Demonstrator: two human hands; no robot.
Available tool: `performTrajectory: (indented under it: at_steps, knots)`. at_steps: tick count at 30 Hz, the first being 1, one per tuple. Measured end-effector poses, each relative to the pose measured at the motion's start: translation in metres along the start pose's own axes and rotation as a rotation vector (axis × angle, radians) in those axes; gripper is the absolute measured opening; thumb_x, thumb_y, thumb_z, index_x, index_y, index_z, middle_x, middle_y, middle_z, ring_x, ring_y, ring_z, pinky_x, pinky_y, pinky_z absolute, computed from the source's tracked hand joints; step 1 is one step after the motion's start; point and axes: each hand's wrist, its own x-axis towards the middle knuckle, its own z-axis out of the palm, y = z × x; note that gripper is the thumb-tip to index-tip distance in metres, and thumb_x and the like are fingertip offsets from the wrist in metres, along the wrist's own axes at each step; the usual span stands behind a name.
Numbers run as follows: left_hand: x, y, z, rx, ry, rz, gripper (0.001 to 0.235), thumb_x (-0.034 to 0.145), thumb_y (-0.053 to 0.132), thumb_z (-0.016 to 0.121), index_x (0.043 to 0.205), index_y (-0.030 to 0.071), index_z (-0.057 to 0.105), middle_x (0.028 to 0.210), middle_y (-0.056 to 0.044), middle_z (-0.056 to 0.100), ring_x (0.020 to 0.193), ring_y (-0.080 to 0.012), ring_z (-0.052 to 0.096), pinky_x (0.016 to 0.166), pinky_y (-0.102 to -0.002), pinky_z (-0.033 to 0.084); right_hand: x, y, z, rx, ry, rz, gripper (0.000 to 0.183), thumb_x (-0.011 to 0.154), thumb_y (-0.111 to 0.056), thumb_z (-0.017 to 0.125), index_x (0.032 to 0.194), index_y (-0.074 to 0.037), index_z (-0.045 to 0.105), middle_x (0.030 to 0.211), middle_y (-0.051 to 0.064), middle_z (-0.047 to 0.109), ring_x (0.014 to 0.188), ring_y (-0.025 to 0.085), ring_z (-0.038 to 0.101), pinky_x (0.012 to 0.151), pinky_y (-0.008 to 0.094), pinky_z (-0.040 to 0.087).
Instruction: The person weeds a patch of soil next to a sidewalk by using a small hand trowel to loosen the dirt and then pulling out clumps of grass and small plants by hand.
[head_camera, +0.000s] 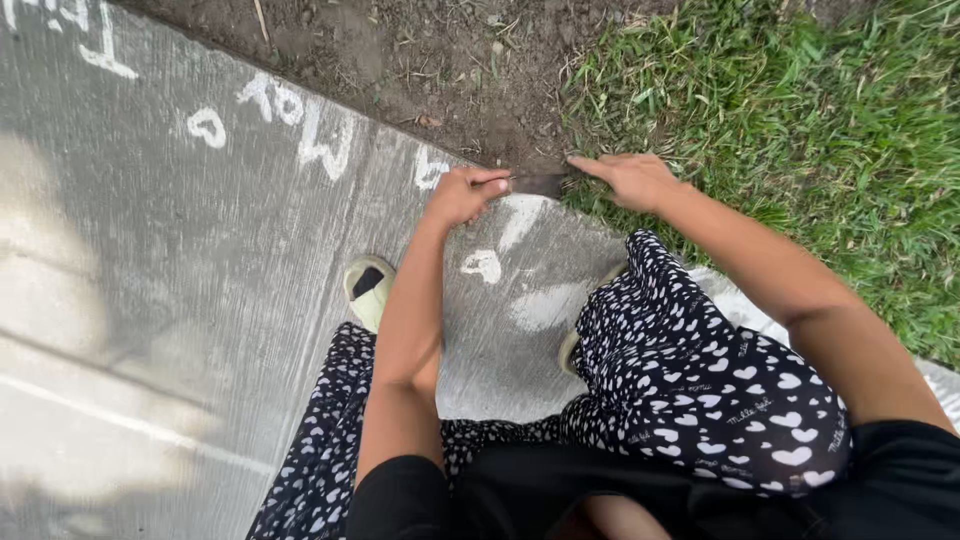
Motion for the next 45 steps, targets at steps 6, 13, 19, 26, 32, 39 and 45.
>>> performTrajectory:
  at_steps: [6, 13, 19, 26, 32, 39, 45]
  knots:
    - [-0.001, -0.002, -0.01, 0.014, -0.016, 0.133, 0.035, 0.088, 0.036, 0.08, 0.121, 0.028, 0.077, 0.084, 0.003, 0.075, 0.051, -0.0075, 0.058, 0.05, -0.028, 0.051, -0.005, 0.0, 0.003, -0.061, -0.063, -0.058, 0.073, 0.084, -0.038, 0.075, 0.15, -0.033, 0.044, 0.11, 0.005, 0.063, 0.103, 0.025, 0.066, 0.081, 0.036, 0.058]
    - [-0.003, 0.008, -0.015, 0.077, -0.066, 0.076, 0.04, 0.086, 0.03, 0.08, 0.126, 0.032, 0.075, 0.077, -0.008, 0.073, 0.055, -0.014, 0.055, 0.054, -0.033, 0.049, 0.014, -0.001, 0.012, -0.096, 0.004, -0.092, 0.042, 0.09, -0.043, 0.073, 0.12, -0.019, 0.056, 0.113, 0.012, 0.065, 0.092, 0.031, 0.069, 0.072, 0.04, 0.058]
    - [-0.036, 0.072, 0.009, 0.383, 0.081, 0.251, 0.034, 0.086, 0.029, 0.078, 0.12, 0.028, 0.075, 0.111, -0.007, 0.078, 0.085, -0.0276, 0.076, 0.084, -0.04, 0.057, 0.027, 0.015, 0.03, -0.072, -0.119, -0.113, 0.041, 0.078, -0.008, 0.07, 0.115, -0.021, 0.06, 0.096, 0.005, 0.069, 0.08, 0.023, 0.071, 0.068, 0.039, 0.06]
    - [-0.118, 0.105, -0.045, 0.387, 0.216, 0.116, 0.033, 0.091, 0.036, 0.073, 0.123, 0.029, 0.074, 0.108, -0.01, 0.078, 0.091, -0.0289, 0.077, 0.09, -0.04, 0.056, 0.012, 0.023, 0.074, 0.371, 0.401, -0.006, 0.022, 0.078, -0.007, 0.073, 0.098, -0.011, 0.064, 0.085, 0.012, 0.069, 0.085, 0.033, 0.069, 0.079, 0.046, 0.057]
    - [-0.014, 0.052, 0.016, 0.19, 0.219, 0.11, 0.039, 0.084, 0.042, 0.083, 0.118, 0.023, 0.079, 0.101, -0.013, 0.08, 0.085, -0.0249, 0.075, 0.082, -0.035, 0.056, 0.024, 0.036, 0.081, 0.579, 0.329, 0.256, 0.021, 0.09, -0.018, 0.075, 0.107, -0.009, 0.068, 0.092, 0.019, 0.071, 0.088, 0.037, 0.07, 0.08, 0.045, 0.056]
    - [0.004, 0.019, 0.002, 0.129, 0.131, 0.21, 0.041, 0.084, 0.041, 0.081, 0.121, 0.023, 0.077, 0.101, -0.014, 0.077, 0.088, -0.0366, 0.073, 0.078, -0.045, 0.057, 0.052, 0.09, -0.005, 1.434, 1.019, 0.509, 0.062, 0.086, -0.04, 0.089, 0.123, -0.004, 0.054, 0.116, 0.011, 0.066, 0.106, 0.022, 0.065, 0.094, 0.038, 0.057]
    - [-0.083, 0.057, -0.017, 0.271, 0.286, 0.23, 0.031, 0.092, 0.038, 0.071, 0.121, 0.027, 0.075, 0.107, -0.012, 0.078, 0.089, -0.0309, 0.076, 0.085, -0.038, 0.057, 0.012, 0.09, -0.065, 0.768, 0.853, 0.258, 0.032, 0.098, -0.026, 0.085, 0.122, -0.011, 0.071, 0.112, 0.013, 0.067, 0.099, 0.025, 0.065, 0.089, 0.037, 0.057]
